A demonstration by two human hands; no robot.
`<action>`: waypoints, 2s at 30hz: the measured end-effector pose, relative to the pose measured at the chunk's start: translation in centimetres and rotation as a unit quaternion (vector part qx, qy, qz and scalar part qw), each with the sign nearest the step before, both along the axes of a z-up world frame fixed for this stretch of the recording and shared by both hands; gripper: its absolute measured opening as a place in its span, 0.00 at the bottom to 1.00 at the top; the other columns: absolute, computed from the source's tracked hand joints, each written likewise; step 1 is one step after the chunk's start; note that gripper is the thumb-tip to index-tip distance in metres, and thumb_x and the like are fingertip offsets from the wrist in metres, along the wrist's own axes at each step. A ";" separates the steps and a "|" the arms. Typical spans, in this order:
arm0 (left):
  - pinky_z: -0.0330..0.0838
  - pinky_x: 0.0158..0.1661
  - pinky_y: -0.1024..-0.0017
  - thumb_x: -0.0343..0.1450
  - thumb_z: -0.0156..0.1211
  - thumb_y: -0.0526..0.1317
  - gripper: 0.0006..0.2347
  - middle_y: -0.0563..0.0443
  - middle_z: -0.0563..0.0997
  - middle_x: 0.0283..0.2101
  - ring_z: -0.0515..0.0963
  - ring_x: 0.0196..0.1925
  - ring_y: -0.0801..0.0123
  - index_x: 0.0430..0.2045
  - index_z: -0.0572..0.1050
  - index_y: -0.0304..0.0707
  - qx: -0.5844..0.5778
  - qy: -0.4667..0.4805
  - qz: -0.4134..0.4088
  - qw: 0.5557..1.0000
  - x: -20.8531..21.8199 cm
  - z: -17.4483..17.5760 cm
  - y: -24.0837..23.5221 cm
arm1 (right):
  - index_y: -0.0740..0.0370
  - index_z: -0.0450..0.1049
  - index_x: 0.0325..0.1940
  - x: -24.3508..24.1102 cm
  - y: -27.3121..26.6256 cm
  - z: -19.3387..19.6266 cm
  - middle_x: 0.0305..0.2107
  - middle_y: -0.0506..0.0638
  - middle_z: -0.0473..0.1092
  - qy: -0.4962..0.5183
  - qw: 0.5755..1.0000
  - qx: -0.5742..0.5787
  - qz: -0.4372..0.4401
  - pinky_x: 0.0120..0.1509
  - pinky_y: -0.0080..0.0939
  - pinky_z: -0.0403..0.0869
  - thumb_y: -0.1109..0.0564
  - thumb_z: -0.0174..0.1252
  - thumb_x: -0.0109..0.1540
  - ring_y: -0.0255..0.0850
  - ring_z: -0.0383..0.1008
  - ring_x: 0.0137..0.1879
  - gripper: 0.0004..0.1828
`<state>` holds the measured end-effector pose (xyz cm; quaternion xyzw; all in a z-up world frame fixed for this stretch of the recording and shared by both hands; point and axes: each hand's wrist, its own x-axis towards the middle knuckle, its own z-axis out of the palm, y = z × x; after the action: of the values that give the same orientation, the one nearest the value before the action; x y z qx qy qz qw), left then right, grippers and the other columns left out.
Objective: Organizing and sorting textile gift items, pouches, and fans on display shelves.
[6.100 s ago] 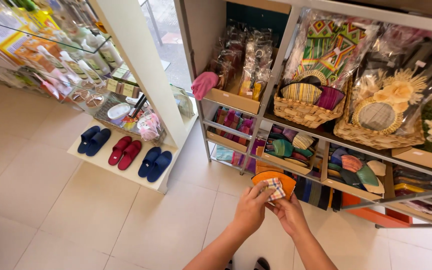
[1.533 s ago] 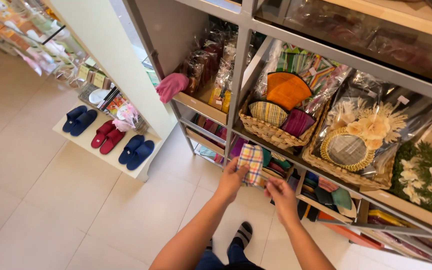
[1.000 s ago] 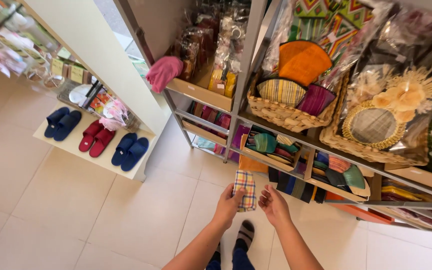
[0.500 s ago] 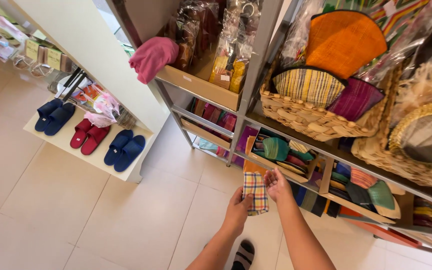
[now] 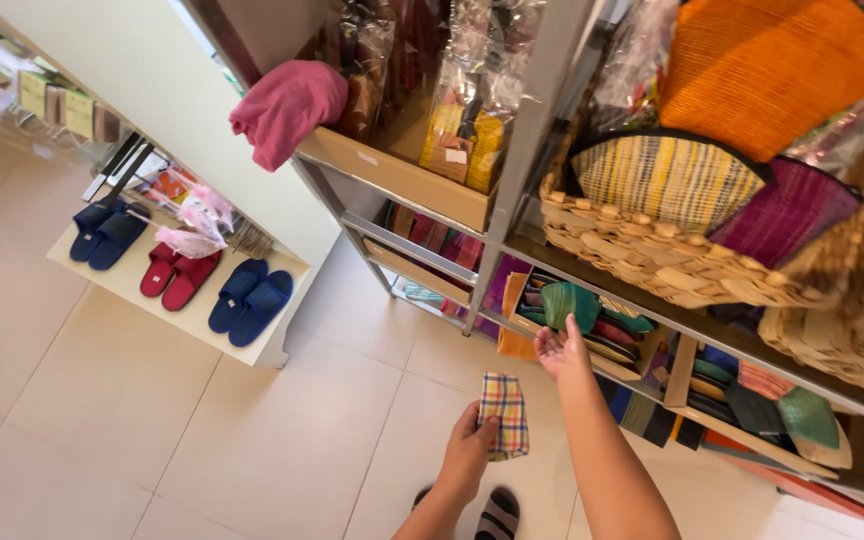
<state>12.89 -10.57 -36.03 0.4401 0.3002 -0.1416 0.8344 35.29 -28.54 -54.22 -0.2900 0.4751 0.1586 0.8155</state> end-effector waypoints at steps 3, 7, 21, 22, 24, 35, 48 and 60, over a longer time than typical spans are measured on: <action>0.75 0.44 0.73 0.76 0.52 0.35 0.13 0.57 0.80 0.40 0.77 0.39 0.77 0.55 0.73 0.37 0.003 0.019 -0.005 1.000 -1.0 -0.7 -0.2 | 0.57 0.71 0.49 1.5 -1.2 -4.2 0.39 0.52 0.70 -0.017 1.000 0.013 0.008 0.46 0.43 0.77 0.36 0.65 0.61 0.45 0.73 0.43 0.26; 0.73 0.44 0.73 0.76 0.52 0.35 0.13 0.57 0.81 0.41 0.78 0.39 0.78 0.55 0.74 0.35 0.018 0.016 -0.024 0.999 -2.0 -1.2 -0.3 | 0.55 0.72 0.49 2.3 -1.0 -2.9 0.38 0.51 0.70 -0.031 1.000 0.006 0.000 0.48 0.43 0.76 0.37 0.66 0.61 0.44 0.73 0.44 0.24; 0.75 0.40 0.76 0.76 0.52 0.34 0.12 0.53 0.82 0.40 0.79 0.38 0.76 0.52 0.75 0.35 0.077 -0.036 -0.070 0.994 0.1 2.6 -1.4 | 0.54 0.71 0.56 -10.8 -0.6 8.5 0.42 0.47 0.74 -0.154 0.983 -0.056 0.078 0.51 0.44 0.73 0.52 0.68 0.60 0.41 0.74 0.45 0.22; 0.75 0.40 0.76 0.76 0.52 0.34 0.12 0.53 0.82 0.40 0.79 0.38 0.76 0.52 0.75 0.35 0.076 -0.033 -0.078 0.994 0.5 3.8 -1.0 | 0.54 0.71 0.56 -12.7 -0.1 11.2 0.42 0.47 0.74 -0.149 0.985 -0.058 0.071 0.51 0.44 0.73 0.52 0.68 0.60 0.41 0.74 0.45 0.22; 0.77 0.42 0.77 0.77 0.51 0.34 0.12 0.54 0.82 0.42 0.79 0.41 0.79 0.53 0.73 0.32 0.141 -0.161 -0.021 0.977 1.4 5.9 -0.2 | 0.49 0.67 0.59 -16.2 1.0 16.5 0.47 0.43 0.73 -0.182 0.974 -0.095 0.092 0.52 0.45 0.73 0.57 0.66 0.59 0.39 0.73 0.49 0.25; 0.68 0.62 0.54 0.66 0.52 0.24 0.19 0.36 0.78 0.59 0.75 0.62 0.39 0.51 0.76 0.35 0.469 -0.442 -0.090 0.759 0.2 22.0 2.4 | 0.51 0.57 0.67 -24.0 3.7 30.8 0.54 0.49 0.70 -0.320 0.917 -0.127 0.203 0.61 0.52 0.76 0.65 0.62 0.59 0.43 0.73 0.58 0.35; 0.75 0.53 0.56 0.70 0.53 0.27 0.15 0.40 0.81 0.50 0.80 0.54 0.44 0.49 0.78 0.39 0.365 -0.417 -0.288 0.781 -3.7 29.8 4.0 | 0.49 0.59 0.69 -26.8 1.5 40.2 0.53 0.54 0.71 -0.268 0.949 -0.010 0.165 0.53 0.59 0.80 0.65 0.56 0.57 0.50 0.77 0.54 0.37; 0.70 0.58 0.54 0.65 0.54 0.23 0.18 0.39 0.81 0.52 0.78 0.58 0.45 0.47 0.79 0.38 0.418 -0.609 -0.243 0.628 -5.0 33.9 1.8 | 0.44 0.58 0.68 -25.6 -1.8 32.8 0.56 0.47 0.71 -0.350 0.910 -0.182 0.130 0.62 0.47 0.73 0.66 0.60 0.59 0.42 0.73 0.60 0.37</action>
<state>7.87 -8.78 -2.15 0.7848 -0.3679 0.1018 0.4882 9.66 -30.32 -21.47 -0.5295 0.1380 0.0626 0.8347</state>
